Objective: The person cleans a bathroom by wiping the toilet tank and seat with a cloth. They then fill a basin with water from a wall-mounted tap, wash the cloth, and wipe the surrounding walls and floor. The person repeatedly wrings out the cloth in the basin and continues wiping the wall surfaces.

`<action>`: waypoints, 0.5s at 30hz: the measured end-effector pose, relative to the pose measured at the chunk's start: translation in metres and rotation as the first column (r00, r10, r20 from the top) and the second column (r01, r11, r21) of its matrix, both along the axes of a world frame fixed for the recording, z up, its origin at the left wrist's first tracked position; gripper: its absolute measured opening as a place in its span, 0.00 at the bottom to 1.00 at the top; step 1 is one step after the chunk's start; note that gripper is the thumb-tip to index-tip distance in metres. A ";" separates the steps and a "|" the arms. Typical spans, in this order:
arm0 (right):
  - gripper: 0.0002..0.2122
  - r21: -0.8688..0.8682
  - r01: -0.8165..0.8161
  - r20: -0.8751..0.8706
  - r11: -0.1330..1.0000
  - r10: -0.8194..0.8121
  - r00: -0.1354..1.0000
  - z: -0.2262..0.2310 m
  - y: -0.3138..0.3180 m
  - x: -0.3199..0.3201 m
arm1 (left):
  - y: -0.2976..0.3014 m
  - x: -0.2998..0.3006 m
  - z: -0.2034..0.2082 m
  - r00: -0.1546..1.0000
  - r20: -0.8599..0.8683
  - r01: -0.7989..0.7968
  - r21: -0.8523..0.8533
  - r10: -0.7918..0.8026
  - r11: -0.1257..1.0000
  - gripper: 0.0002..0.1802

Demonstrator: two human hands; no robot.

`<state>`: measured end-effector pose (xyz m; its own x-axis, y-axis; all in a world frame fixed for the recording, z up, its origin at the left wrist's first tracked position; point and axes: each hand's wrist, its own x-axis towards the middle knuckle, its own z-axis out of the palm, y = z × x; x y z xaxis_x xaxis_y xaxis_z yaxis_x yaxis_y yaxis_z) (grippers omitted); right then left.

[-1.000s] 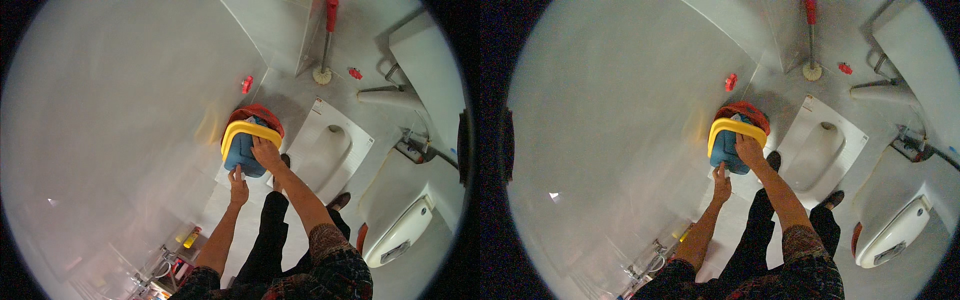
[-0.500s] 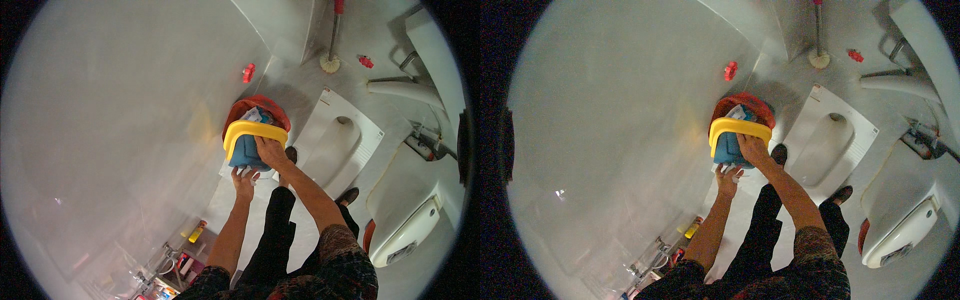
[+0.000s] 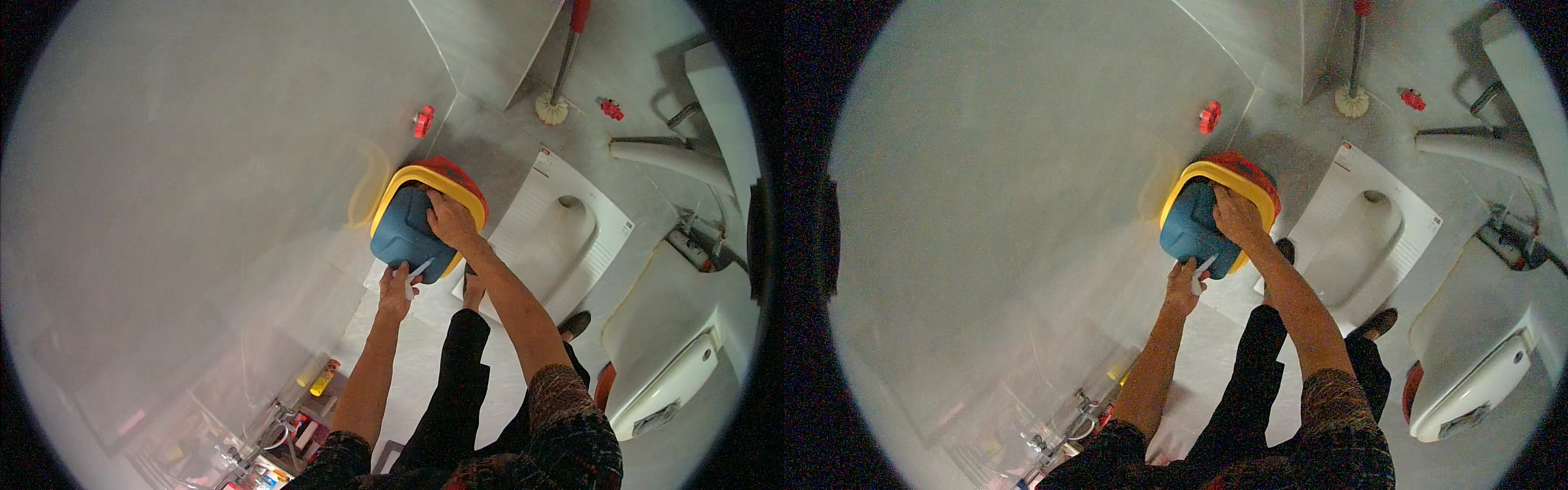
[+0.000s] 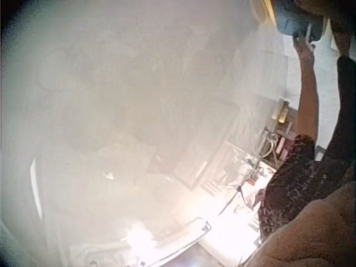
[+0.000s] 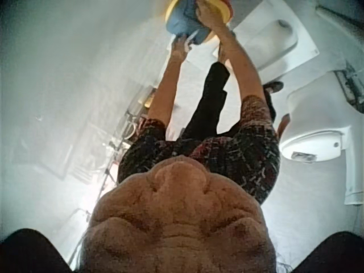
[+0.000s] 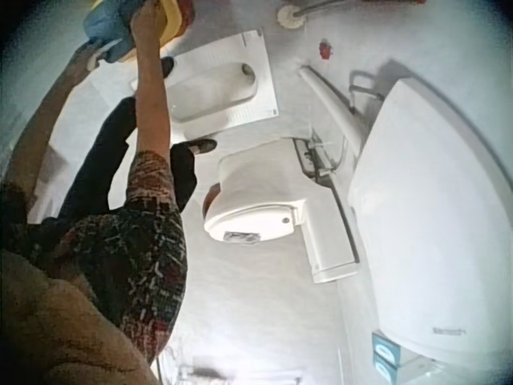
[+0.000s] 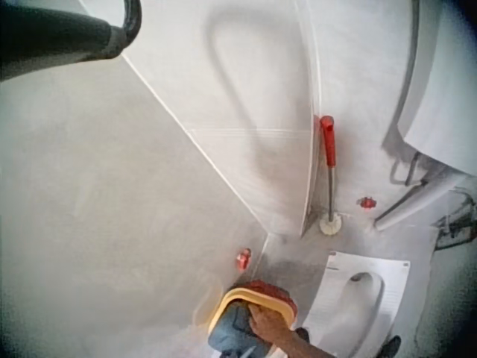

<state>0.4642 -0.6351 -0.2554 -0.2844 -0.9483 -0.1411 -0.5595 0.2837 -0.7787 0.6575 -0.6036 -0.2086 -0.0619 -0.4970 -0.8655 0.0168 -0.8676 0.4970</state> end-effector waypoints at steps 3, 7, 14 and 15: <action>0.16 0.034 -0.013 -0.215 0.999 0.020 0.976 -0.005 -0.003 0.004 | -0.005 -0.005 -0.009 1.000 0.002 -0.008 -0.011 0.008 1.000 0.17; 0.15 0.047 -0.064 -0.483 0.997 0.078 0.872 -0.001 -0.006 0.008 | -0.004 -0.007 -0.016 0.995 0.035 -0.097 -0.003 0.097 0.995 0.16; 0.13 -0.262 -0.123 -0.431 0.957 -0.002 0.903 0.008 0.009 0.001 | 0.008 -0.002 -0.033 0.983 0.091 -0.152 -0.083 0.159 0.985 0.20; 0.12 -0.277 -0.105 -0.397 0.955 -0.014 0.918 0.003 0.008 -0.002 | 0.007 -0.008 -0.025 0.982 0.118 -0.137 -0.096 0.148 0.986 0.20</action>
